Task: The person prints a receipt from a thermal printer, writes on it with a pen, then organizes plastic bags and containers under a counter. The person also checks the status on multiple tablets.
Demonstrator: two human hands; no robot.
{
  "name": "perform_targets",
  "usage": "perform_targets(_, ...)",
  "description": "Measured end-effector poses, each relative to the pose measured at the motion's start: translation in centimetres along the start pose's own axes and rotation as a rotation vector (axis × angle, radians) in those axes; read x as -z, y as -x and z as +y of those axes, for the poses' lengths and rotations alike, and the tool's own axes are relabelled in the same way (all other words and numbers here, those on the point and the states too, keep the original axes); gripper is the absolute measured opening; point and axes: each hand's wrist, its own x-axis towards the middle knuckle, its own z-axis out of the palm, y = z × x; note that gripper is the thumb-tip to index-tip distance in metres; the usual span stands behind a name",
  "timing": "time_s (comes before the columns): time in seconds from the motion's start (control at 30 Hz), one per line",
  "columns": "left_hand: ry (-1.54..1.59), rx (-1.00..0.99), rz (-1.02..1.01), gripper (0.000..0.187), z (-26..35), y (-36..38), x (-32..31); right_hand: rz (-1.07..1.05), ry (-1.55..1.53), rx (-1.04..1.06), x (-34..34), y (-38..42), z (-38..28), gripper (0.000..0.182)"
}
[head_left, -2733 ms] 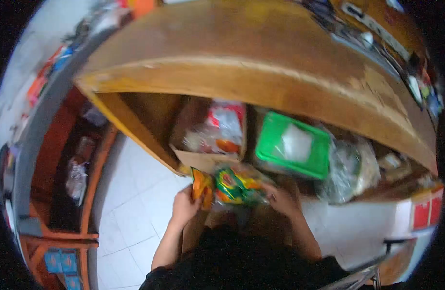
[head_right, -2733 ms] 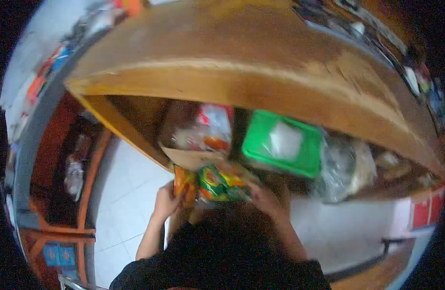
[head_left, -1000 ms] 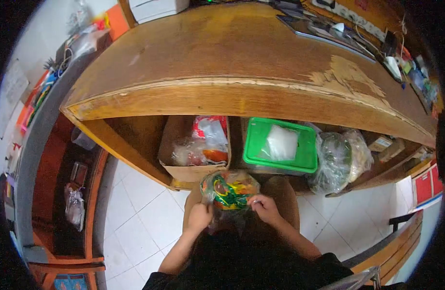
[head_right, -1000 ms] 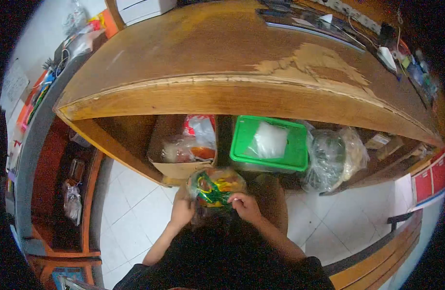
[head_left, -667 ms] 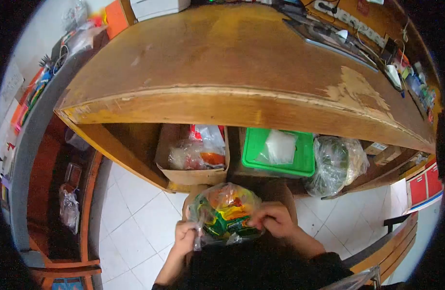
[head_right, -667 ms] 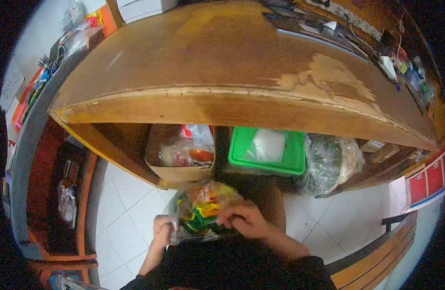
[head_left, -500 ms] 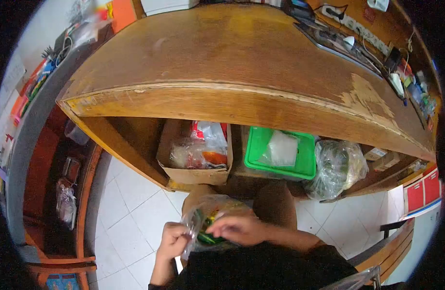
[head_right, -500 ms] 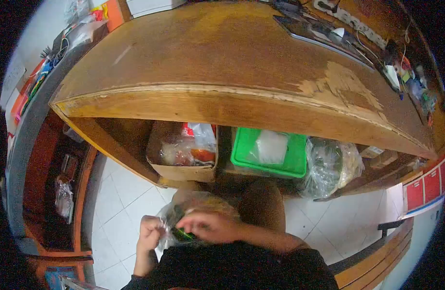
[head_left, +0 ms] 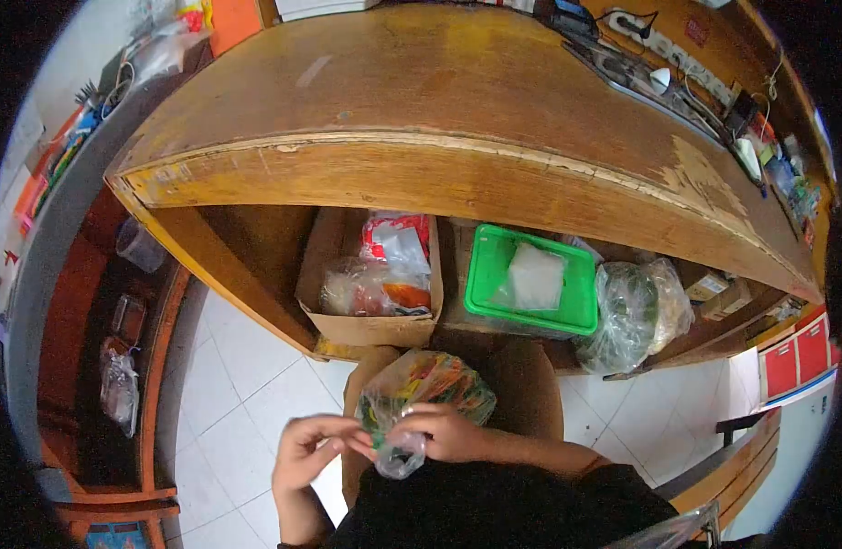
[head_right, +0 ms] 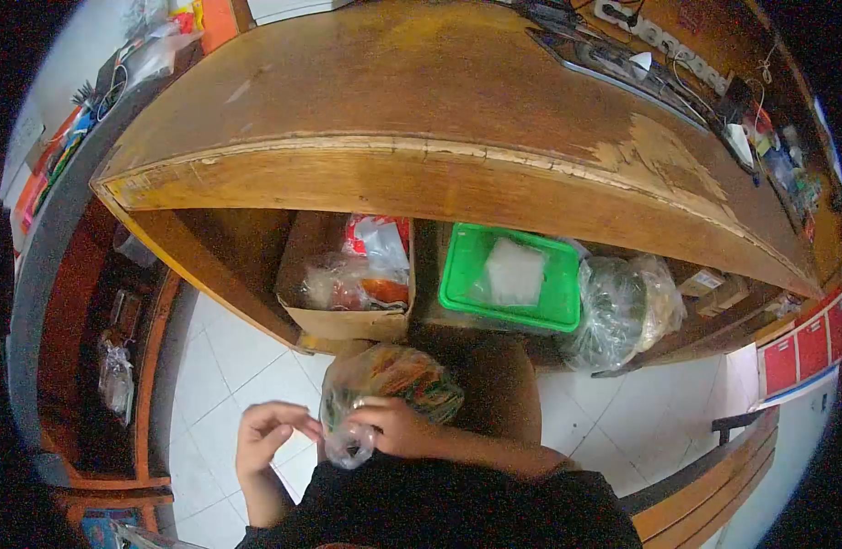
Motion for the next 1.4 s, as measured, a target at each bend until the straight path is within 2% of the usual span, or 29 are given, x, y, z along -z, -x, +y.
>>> perform_targets(0.07,-0.710,-0.107,0.065,0.044,0.1,-1.1,0.4,0.166,-0.026,0.008,0.1,0.0,0.1,0.018)
perform_targets(0.1,-0.714,-0.105,0.066,0.044,-0.7,-1.2,0.1,0.187,-0.033,-0.031,0.4,-0.2,-0.6,0.017)
perform_targets(0.17,-0.808,-0.063,0.021,0.061,-4.4,-1.6,-0.4,0.111,-0.092,0.036,1.0,-0.9,-1.5,0.016)
perform_targets(0.23,-1.500,-0.245,-0.077,0.055,-10.2,-1.9,-0.3,0.039,-0.146,0.094,0.7,-1.4,-2.3,0.016)
perform_targets(0.3,-1.433,-0.222,-0.042,0.054,-10.4,-1.2,-0.8,-0.122,-0.233,0.413,-0.3,-2.4,-3.0,0.015)
perform_targets(0.4,-1.254,-0.160,0.081,0.051,-10.1,-0.8,-1.1,-0.225,-0.171,0.411,-0.8,-3.2,-3.8,0.017)
perform_targets(0.47,-1.133,-0.111,0.156,0.049,-9.6,-0.3,-1.3,-0.235,-0.112,0.489,-1.1,-3.3,-3.3,0.018)
perform_targets(0.53,-1.006,-0.061,0.227,0.047,-9.1,0.0,-1.6,-0.387,0.061,0.433,-1.0,-3.0,-3.5,0.023)
perform_targets(0.67,-0.746,0.028,0.356,0.046,-8.3,0.1,-1.8,-0.249,-0.177,0.410,1.2,-2.0,-3.6,0.032)
perform_targets(0.73,-0.608,0.076,0.422,0.045,-8.3,0.3,-2.1,-0.061,-0.068,0.369,2.8,-1.2,-3.4,0.036)
perform_targets(0.83,-0.407,0.148,0.517,0.046,-8.5,1.0,-2.1,0.024,-0.092,0.050,5.8,1.7,-1.0,0.034)
perform_targets(0.87,-0.410,0.151,0.514,0.046,-10.4,1.7,-0.5,0.138,0.011,-0.043,6.5,2.9,0.4,0.034)
perform_targets(0.9,-0.547,0.227,0.704,0.035,-13.8,2.8,2.5,0.250,0.114,-0.137,7.1,4.2,1.9,0.034)
perform_targets(0.93,-0.682,0.301,0.896,0.025,-15.6,3.3,4.0,0.230,0.246,-0.333,7.6,5.6,3.3,0.034)
perform_targets(0.97,-0.262,0.134,1.064,0.024,-14.2,2.7,3.3,0.206,0.380,-0.529,7.9,7.1,4.7,0.035)
perform_targets(1.0,0.169,-0.040,1.192,0.023,-11.2,1.6,2.0,0.208,0.382,-0.526,7.5,9.4,6.0,0.035)
perform_targets(1.03,0.150,-0.043,1.196,0.020,-7.0,0.0,-0.2,0.029,0.831,-0.668,6.6,11.8,7.2,0.038)
perform_targets(1.07,0.214,-0.076,1.133,0.021,-6.8,0.0,0.9,-0.165,1.273,-0.801,6.0,13.1,8.2,0.042)
perform_targets(1.1,0.189,-0.131,1.155,0.023,-5.9,-0.7,1.3,-0.164,1.263,-0.814,5.8,13.5,8.8,0.042)
perform_targets(1.13,0.164,-0.176,1.178,0.024,-5.0,-1.7,1.7,0.014,1.143,-0.768,5.4,14.2,9.1,0.045)
perform_targets(1.17,0.054,-0.224,1.092,0.028,-4.4,-2.0,3.0,0.187,1.020,-0.723,5.0,15.1,9.2,0.048)
perform_targets(1.2,-0.050,-0.270,1.002,0.033,-4.0,-2.3,4.4,0.179,1.008,-0.747,5.0,15.4,9.2,0.048)
perform_targets(1.27,-0.066,-0.478,1.041,0.034,-3.2,-5.2,6.3,0.210,0.924,-0.837,5.1,14.9,9.4,0.046)
perform_targets(1.33,-0.060,-0.469,1.184,0.040,-0.8,-9.8,6.2,0.229,0.906,-0.840,5.2,15.1,9.7,0.045)
perform_targets(1.4,-0.093,-0.546,1.212,0.045,0.3,-13.8,6.2,0.245,0.899,-0.834,5.0,15.3,9.9,0.045)
